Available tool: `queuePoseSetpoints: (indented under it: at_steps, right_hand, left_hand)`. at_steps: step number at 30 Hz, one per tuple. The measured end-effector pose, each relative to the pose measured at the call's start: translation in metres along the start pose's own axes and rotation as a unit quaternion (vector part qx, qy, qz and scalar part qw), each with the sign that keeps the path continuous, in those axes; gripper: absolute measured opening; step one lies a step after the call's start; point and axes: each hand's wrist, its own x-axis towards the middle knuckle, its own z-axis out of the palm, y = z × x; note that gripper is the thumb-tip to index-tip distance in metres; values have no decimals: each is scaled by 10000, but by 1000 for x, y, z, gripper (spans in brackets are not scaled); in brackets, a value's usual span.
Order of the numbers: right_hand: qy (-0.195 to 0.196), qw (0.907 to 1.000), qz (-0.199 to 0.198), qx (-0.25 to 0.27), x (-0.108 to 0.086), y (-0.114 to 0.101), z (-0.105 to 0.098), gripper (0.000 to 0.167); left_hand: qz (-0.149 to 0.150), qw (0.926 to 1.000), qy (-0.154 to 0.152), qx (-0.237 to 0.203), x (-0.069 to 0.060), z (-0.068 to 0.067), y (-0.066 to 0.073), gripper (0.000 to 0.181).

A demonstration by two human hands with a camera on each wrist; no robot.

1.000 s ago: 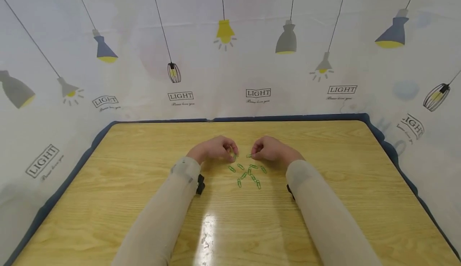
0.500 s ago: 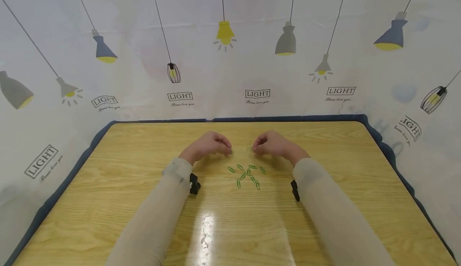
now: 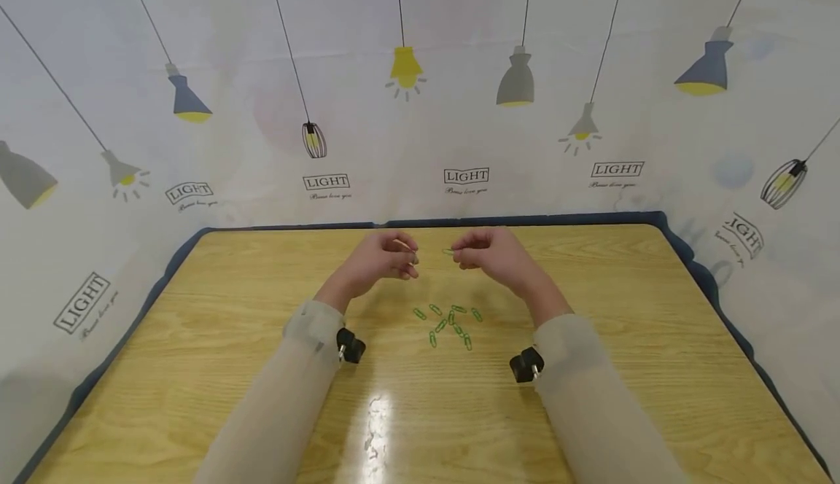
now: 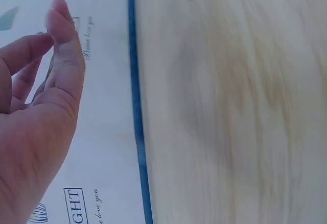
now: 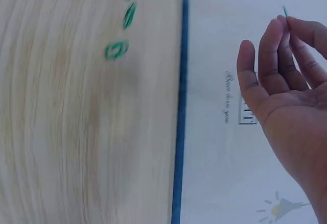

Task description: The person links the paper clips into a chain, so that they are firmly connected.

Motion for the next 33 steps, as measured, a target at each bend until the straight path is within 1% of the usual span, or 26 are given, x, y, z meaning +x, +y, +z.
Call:
queuePoseSetpoints:
  at_steps: [2, 4, 6, 8, 12, 15, 19, 24, 28, 33]
  right_hand:
    - [127, 9995, -106, 251, -7, -5, 4, 32]
    - [278, 9981, -208, 509, -14, -7, 11, 31]
    - [432, 9962, -279, 707, -21, -9, 18, 30]
    - [578, 9940, -289, 886, -28, -9, 26, 30]
    - [791, 9881, -306, 1284, -39, -10, 41, 31]
    - [917, 9828, -351, 1566, -44, -12, 48, 31]
    - [1025, 9767, -484, 1820, -48, -16, 54, 31]
    - [1099, 9722, -617, 1973, -51, -24, 57, 30]
    - [1060, 9704, -648, 2070, -52, -33, 61, 32]
    - [1117, 9694, -564, 2113, -54, -41, 65, 33]
  left_hand:
    - [126, 9993, 141, -321, -5, 4, 5, 15]
    - [230, 9978, 289, -557, -11, 9, 8, 14]
    - [262, 9962, 446, -699, -19, 14, 11, 15]
    - [274, 9953, 581, -721, -27, 18, 11, 16]
    - [376, 9960, 690, -435, -42, 25, 10, 22]
    - [561, 9956, 719, -220, -52, 29, 11, 25]
    - [802, 9932, 811, -250, -62, 33, 16, 21]
    - [1111, 9890, 939, -250, -69, 40, 20, 20]
    - [1294, 9857, 1083, -8, -73, 45, 22, 19]
    - [1513, 9799, 1264, 312, -77, 49, 24, 18]
